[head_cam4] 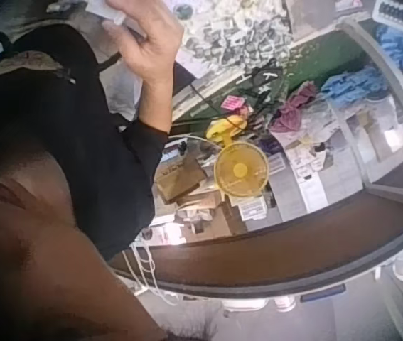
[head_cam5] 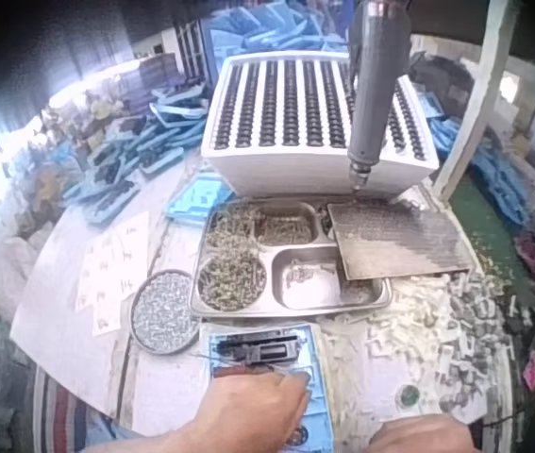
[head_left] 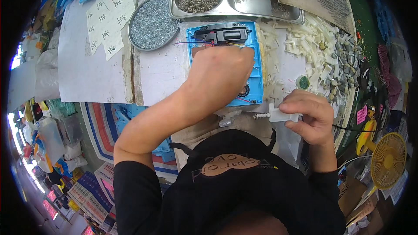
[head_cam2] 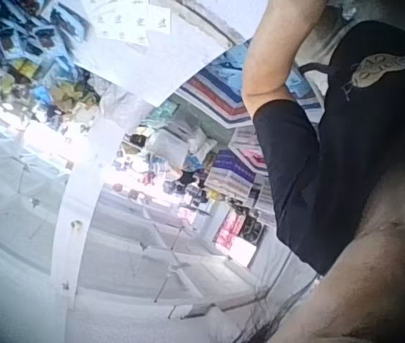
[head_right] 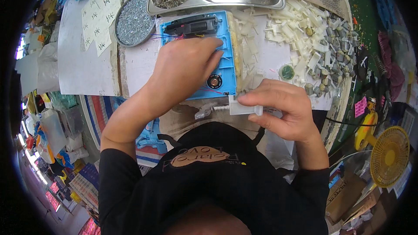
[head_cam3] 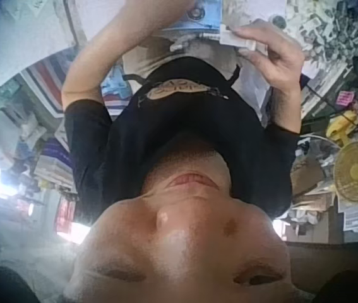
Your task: The person is assembling a blue electronic device by installing a circuit board, connecting internal components, soldering wires, and fastening screws using an electric screwdriver.
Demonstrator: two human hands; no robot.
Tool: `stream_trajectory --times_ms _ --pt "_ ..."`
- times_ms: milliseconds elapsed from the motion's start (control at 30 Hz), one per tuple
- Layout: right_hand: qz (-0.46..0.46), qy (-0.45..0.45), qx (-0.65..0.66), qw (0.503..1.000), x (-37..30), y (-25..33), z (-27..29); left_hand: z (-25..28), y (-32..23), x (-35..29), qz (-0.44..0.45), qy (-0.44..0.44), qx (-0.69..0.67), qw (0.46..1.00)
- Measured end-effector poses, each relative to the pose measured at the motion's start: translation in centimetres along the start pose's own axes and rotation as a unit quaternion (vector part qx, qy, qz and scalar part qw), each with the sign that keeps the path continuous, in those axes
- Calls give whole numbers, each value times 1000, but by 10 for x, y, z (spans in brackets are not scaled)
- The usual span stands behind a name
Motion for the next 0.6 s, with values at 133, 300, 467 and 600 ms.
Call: stream_trajectory --times_ms 133,300,467,600 --pt "7 -14 -9 1000 -10 -4 5 -11 4 10 0 35 28 999" --pt "7 -25 -6 1000 -12 -9 9 -13 0 18 -1 54 72 996" --pt "16 -36 -13 999 -16 -13 13 -9 7 7 -4 -27 -17 1000" --pt "-4 -29 -10 1000 -17 -20 14 -9 10 4 -28 -4 -77 997"
Point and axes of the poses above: each hand's wrist, its own x-axis towards the middle knuckle, its own z-axis out of the back of the hand, y = z × x, the point moved 2 cm from there along x, towards the middle knuckle, and after that the axes turned 13 degrees about -z, right-handed, at the moved point
